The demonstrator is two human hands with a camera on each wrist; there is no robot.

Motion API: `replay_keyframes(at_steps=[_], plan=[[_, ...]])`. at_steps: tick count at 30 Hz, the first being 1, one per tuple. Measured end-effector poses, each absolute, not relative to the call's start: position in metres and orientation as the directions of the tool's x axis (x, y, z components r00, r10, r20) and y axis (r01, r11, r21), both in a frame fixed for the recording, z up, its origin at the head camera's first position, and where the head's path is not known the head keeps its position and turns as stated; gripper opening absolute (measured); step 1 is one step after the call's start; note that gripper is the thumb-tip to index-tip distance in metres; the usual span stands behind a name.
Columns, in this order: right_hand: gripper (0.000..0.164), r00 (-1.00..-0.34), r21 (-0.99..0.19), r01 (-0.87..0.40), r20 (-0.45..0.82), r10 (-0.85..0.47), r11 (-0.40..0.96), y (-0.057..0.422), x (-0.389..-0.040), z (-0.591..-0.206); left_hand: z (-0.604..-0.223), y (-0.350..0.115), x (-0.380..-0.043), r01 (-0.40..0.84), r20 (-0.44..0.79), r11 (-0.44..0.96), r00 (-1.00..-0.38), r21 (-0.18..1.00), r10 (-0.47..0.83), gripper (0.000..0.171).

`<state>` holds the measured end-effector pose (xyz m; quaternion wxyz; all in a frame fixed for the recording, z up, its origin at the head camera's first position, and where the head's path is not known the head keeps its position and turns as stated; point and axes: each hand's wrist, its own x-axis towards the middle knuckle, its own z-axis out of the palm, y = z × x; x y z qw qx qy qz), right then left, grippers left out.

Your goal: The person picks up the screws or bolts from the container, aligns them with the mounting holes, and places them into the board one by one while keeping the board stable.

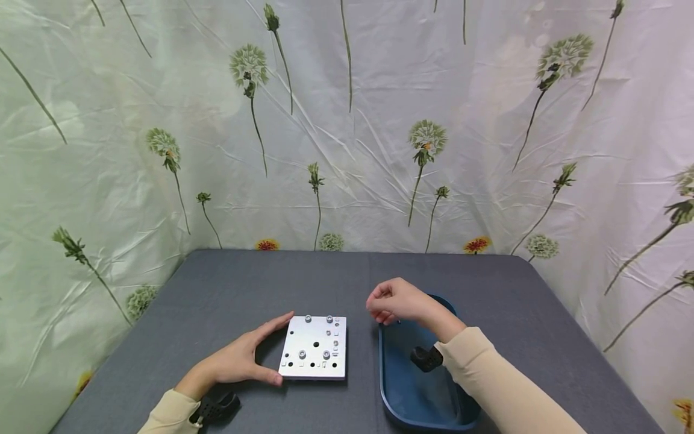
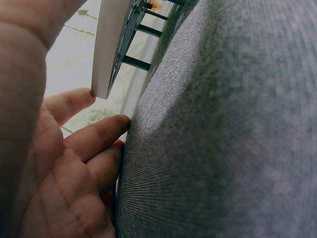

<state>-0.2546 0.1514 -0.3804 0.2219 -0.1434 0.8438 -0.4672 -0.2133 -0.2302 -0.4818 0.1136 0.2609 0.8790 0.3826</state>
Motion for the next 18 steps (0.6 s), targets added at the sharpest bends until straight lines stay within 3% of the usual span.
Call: replay_keyframes(at_steps=[18], plan=[[0.019, -0.902, -0.782, -0.075, -0.212, -0.377, 0.619, 0.195, -0.244, -0.385, -0.482, -0.230, -0.214, 0.360, -0.011, 0.567, -0.838, 0.741, 0.545, 0.120]])
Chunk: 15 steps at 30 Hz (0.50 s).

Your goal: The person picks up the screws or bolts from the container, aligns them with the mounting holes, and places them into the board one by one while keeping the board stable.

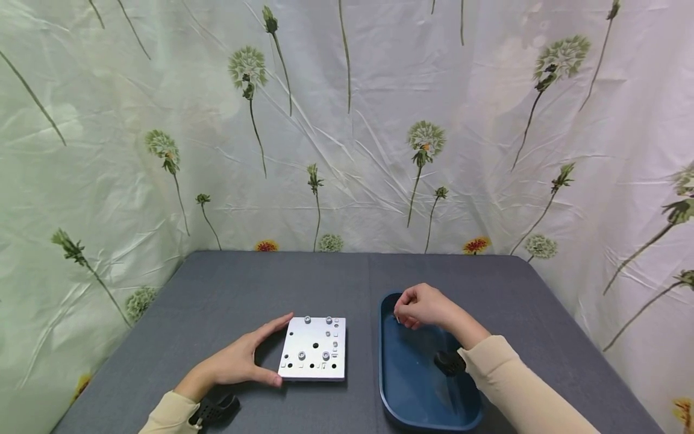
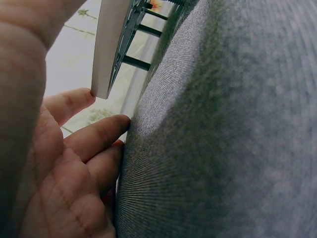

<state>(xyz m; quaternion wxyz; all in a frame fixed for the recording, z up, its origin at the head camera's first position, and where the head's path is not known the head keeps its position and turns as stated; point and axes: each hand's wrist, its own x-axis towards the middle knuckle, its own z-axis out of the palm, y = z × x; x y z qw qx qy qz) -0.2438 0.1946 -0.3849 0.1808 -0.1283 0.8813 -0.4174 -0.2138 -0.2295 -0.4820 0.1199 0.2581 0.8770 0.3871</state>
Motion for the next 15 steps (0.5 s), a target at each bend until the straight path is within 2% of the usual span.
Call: replay_keyframes(at_steps=[8, 15], plan=[[0.011, -0.927, -0.653, -0.088, -0.223, -0.301, 0.753, 0.206, -0.240, -0.389, -0.482, -0.230, -0.214, 0.359, -0.010, 0.573, -0.841, 0.737, 0.541, 0.120], [0.016, -0.930, -0.506, -0.101, -0.258, -0.262, 0.857, 0.208, -0.236, -0.392, -0.482, -0.230, -0.214, 0.371, -0.001, 0.564, -0.835, 0.738, 0.550, 0.120]])
